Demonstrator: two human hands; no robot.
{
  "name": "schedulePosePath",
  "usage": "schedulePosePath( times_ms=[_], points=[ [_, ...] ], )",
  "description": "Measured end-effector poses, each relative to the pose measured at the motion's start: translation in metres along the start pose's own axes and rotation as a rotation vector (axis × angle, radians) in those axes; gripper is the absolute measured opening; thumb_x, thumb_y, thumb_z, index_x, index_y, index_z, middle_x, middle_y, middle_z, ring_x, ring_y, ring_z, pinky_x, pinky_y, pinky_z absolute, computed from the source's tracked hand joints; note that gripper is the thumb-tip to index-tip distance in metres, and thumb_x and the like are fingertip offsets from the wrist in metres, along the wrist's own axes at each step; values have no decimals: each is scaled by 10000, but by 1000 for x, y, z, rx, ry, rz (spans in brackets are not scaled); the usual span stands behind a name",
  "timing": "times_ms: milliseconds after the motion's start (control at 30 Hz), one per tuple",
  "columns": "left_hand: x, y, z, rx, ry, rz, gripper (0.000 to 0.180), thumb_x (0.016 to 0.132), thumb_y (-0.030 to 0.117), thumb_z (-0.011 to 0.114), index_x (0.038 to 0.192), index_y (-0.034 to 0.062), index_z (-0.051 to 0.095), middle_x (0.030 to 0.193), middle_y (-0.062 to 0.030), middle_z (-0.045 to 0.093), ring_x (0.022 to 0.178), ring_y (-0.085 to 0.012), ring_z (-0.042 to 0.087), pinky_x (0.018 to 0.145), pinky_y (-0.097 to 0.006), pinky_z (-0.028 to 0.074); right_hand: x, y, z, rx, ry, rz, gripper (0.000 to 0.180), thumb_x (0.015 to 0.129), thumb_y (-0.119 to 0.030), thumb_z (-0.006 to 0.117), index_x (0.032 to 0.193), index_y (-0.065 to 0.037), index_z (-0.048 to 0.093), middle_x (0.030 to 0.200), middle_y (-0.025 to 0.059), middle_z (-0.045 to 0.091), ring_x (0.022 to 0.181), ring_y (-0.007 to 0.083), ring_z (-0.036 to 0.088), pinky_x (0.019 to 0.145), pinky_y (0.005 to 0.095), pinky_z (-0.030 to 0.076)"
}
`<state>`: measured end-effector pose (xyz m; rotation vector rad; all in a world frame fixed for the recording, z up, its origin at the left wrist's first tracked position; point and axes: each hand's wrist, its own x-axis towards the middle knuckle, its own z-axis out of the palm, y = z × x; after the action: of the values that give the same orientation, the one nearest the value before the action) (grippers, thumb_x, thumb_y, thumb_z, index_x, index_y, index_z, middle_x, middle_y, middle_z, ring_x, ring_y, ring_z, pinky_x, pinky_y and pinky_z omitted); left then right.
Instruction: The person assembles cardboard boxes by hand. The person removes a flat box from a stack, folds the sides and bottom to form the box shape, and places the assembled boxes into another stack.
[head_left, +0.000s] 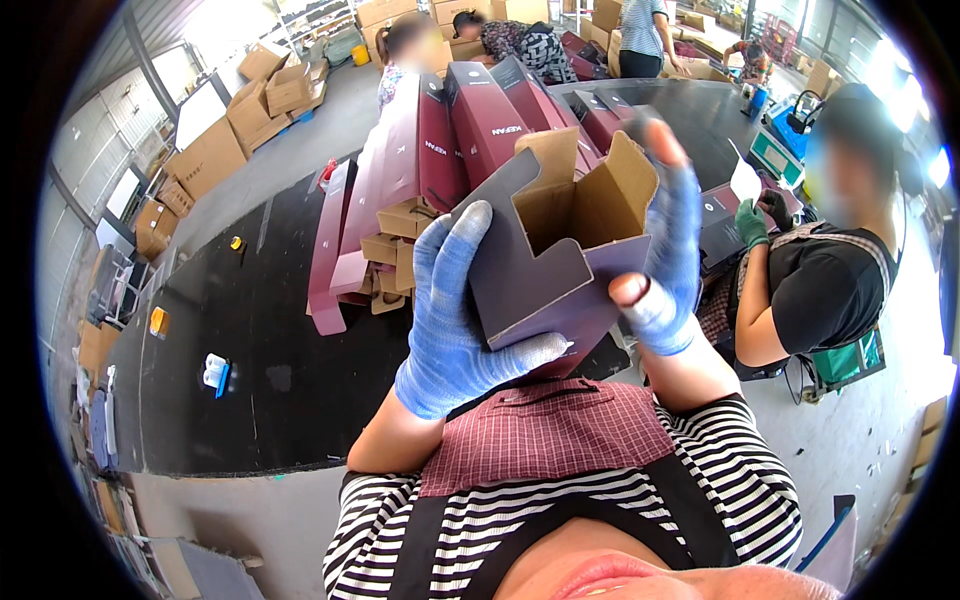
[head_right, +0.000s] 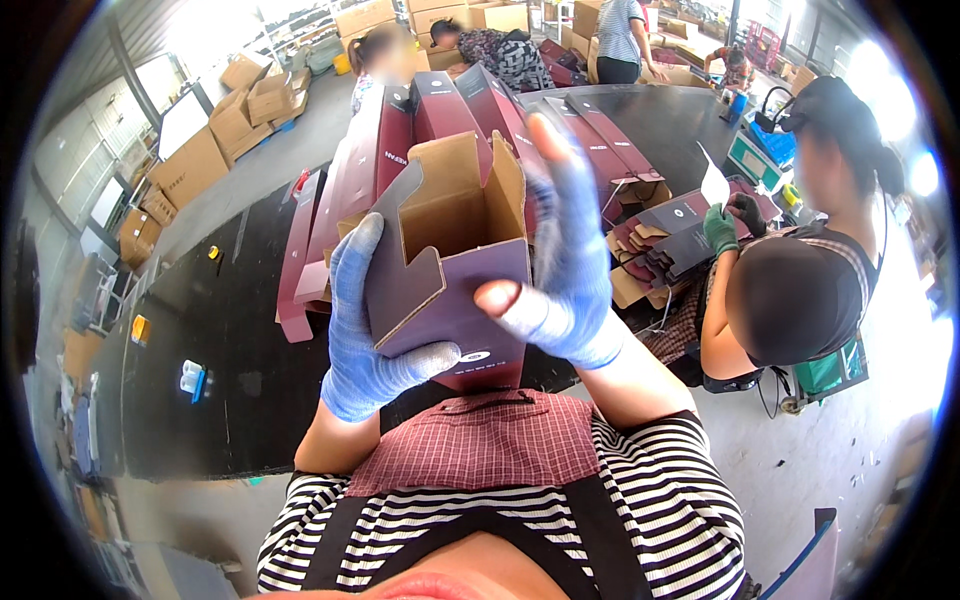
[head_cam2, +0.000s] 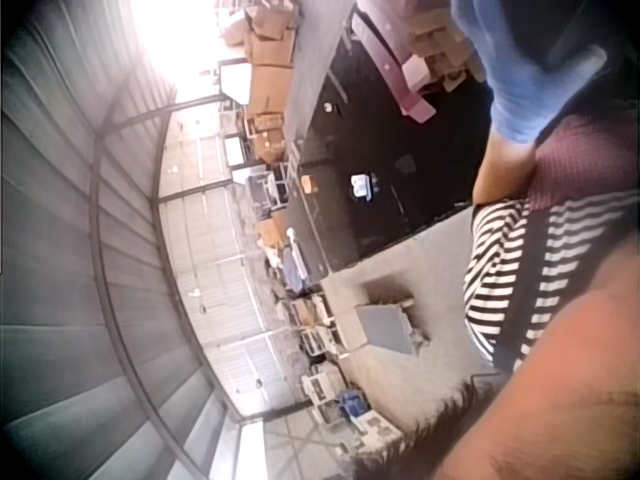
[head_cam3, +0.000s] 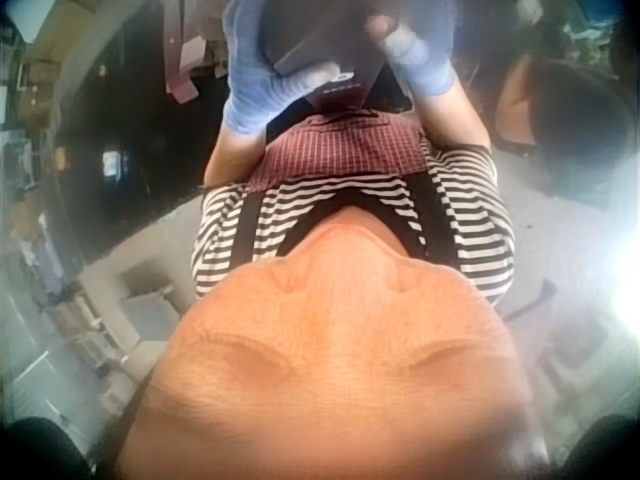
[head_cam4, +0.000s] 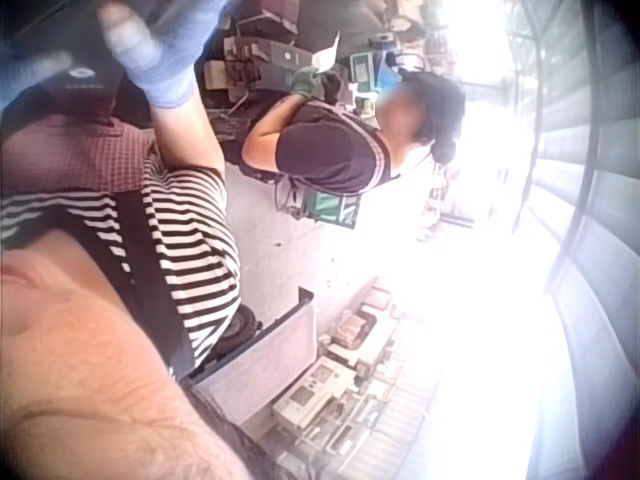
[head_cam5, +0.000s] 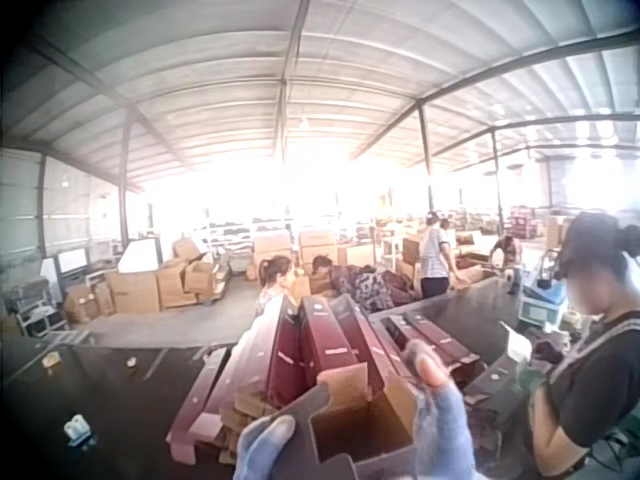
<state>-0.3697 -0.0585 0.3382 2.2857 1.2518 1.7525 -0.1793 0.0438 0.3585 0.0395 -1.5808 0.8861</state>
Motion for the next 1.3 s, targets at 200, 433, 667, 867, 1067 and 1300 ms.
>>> schedulePosePath(
  times_ms=[200, 433, 667, 867, 1067, 1300],
  points=[
    [4, -1, -1, 60, 3, 72, 1117, 636, 409, 935, 1516, 71, 335, 1408, -183, 376, 1317, -352, 433, 1068, -440, 434, 12, -35, -15, -739, -103, -284, 543, 764, -492, 801, 1123, -90, 741, 1516, 258, 366, 1441, 415, 315, 1160, 486, 264],
    [9, -1, -3, 18, -17, 79, 1053, 626, 401, 943, 1469, 96, 390, 1390, -183, 380, 1293, -356, 457, 1056, -434, 450, 10, -23, -22, -353, -229, -368, 325, 750, -335, 838, 943, -89, 747, 1476, 237, 428, 1417, 429, 358, 1158, 490, 275],
    [3, -10, -3, 26, -8, 84, 1056, 598, 508, 926, 1429, 84, 430, 1408, -159, 408, 1303, -320, 452, 1082, -428, 397, -2, -18, 7, 58, -41, -107, 875, 826, -248, 811, 1516, -29, 319, 1593, 229, 231, 1473, 330, 288, 1174, 445, 267],
    [5, -8, -4, 7, -32, 81, 1046, 593, 484, 934, 1426, 104, 429, 1404, -166, 403, 1308, -330, 449, 1078, -441, 405, 4, -29, 10, 369, -83, 301, 1027, 837, -182, 747, 1599, -57, 70, 1557, 167, 316, 1428, 269, 331, 1159, 401, 274],
    [7, -7, -5, 4, -34, 75, 993, 579, 440, 952, 1368, 112, 446, 1326, -196, 409, 1256, -371, 470, 1032, -455, 453, 5, -30, 12, 374, -21, 461, 916, 824, -74, 627, 1597, -78, 138, 1507, 127, 392, 1362, 229, 407, 1129, 376, 320],
    [23, -12, -7, -217, -63, 114, 1283, 594, 527, 917, 1546, -18, 251, 1559, -225, 302, 1384, -389, 394, 1143, -475, 315, 5, -33, 4, 287, -94, 487, 795, 833, -9, 541, 1567, -54, 240, 1414, 109, 478, 1274, 188, 486, 1099, 341, 365]
  ],
)
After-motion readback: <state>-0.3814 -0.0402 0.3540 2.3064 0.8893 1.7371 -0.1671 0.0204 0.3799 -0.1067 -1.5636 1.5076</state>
